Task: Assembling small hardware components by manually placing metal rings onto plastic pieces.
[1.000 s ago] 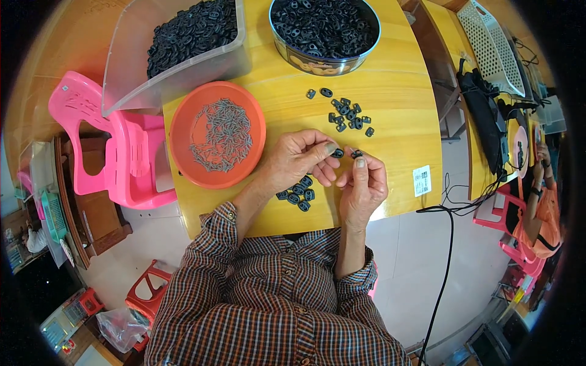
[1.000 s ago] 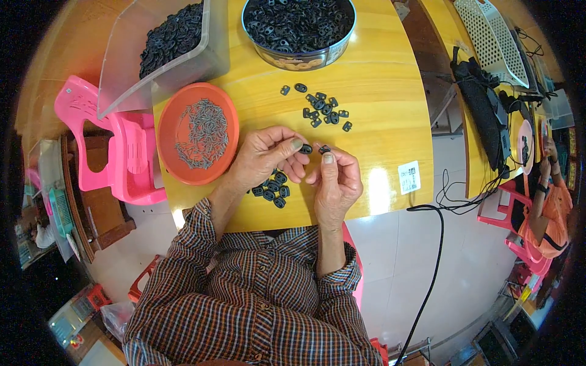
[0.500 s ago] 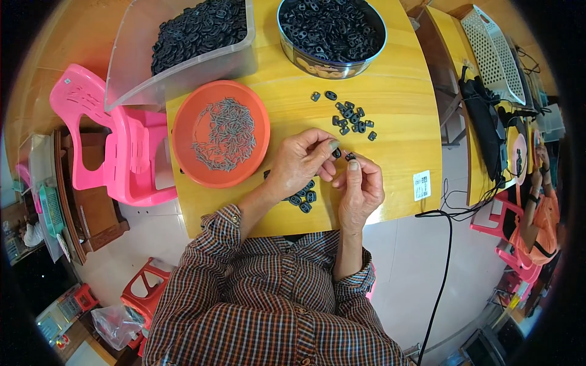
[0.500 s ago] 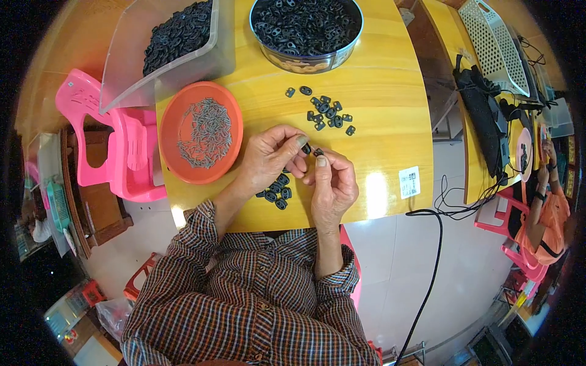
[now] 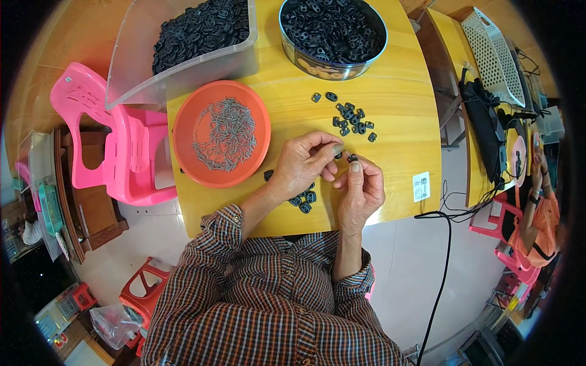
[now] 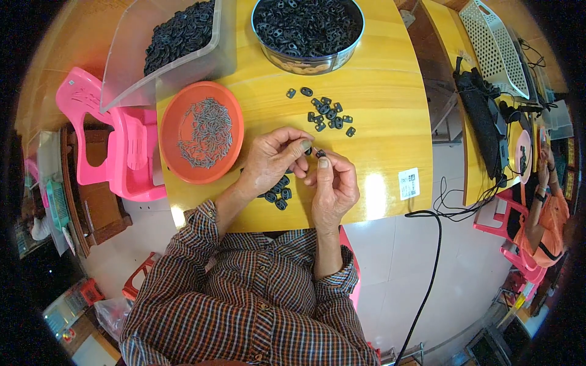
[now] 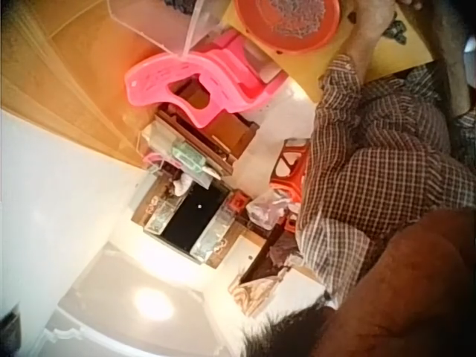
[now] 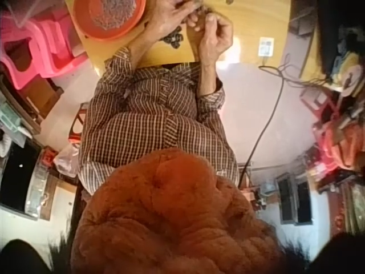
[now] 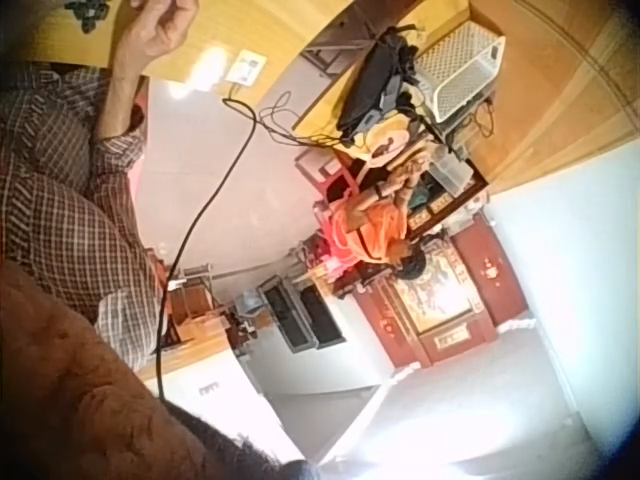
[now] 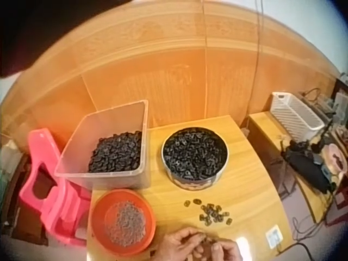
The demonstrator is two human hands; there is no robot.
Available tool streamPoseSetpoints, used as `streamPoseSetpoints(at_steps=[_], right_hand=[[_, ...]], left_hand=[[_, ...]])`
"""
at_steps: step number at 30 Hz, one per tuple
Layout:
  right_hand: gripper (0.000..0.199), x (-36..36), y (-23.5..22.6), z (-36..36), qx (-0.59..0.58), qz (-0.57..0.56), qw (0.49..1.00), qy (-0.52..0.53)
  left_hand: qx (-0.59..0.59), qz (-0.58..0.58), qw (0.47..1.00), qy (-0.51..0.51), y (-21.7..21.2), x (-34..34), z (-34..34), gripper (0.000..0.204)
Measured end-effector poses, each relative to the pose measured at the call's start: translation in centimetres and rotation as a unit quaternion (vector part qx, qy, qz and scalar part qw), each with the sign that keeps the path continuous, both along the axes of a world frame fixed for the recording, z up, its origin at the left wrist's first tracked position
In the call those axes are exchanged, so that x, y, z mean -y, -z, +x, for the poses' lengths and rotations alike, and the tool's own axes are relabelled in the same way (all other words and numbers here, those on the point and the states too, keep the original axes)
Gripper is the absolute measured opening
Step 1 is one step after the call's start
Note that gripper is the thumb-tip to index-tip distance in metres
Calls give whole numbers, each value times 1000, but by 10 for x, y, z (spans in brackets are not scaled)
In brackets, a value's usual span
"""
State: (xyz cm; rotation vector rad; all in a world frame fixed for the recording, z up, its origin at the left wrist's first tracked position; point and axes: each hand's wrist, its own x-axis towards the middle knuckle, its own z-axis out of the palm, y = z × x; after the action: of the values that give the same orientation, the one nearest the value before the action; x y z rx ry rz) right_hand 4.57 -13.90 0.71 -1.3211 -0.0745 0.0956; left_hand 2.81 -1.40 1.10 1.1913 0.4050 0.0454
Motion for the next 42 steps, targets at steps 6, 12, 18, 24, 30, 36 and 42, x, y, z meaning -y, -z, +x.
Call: streamPoseSetpoints(at_steps=[6, 12, 18, 24, 30, 36, 42], right_hand=[[9, 1, 1, 0, 11, -8, 1000, -5], [8, 2, 3, 0, 1, -17, 1000, 0], [9, 1, -2, 1, -15, -4, 1000, 4], [10, 2, -2, 3, -27, 8, 1000, -4], [10, 5, -1, 2, -62, 2, 998, 2], [11, 3, -3, 1, -73, -20, 997, 7], [13, 3, -3, 1, -75, -21, 997, 6]], left_hand=[[-3, -8, 1000, -11, 0, -2, 1, 17], [13, -13, 1000, 14, 2, -4, -3, 25], [40, -9, 998, 52, 5, -9, -3, 30], [46, -23, 996, 69, 4, -11, -3, 29], [55, -34, 994, 86, 3, -12, -4, 30], [55, -18, 994, 88, 0, -14, -4, 32], [61, -11, 994, 94, 1, -13, -4, 32]])
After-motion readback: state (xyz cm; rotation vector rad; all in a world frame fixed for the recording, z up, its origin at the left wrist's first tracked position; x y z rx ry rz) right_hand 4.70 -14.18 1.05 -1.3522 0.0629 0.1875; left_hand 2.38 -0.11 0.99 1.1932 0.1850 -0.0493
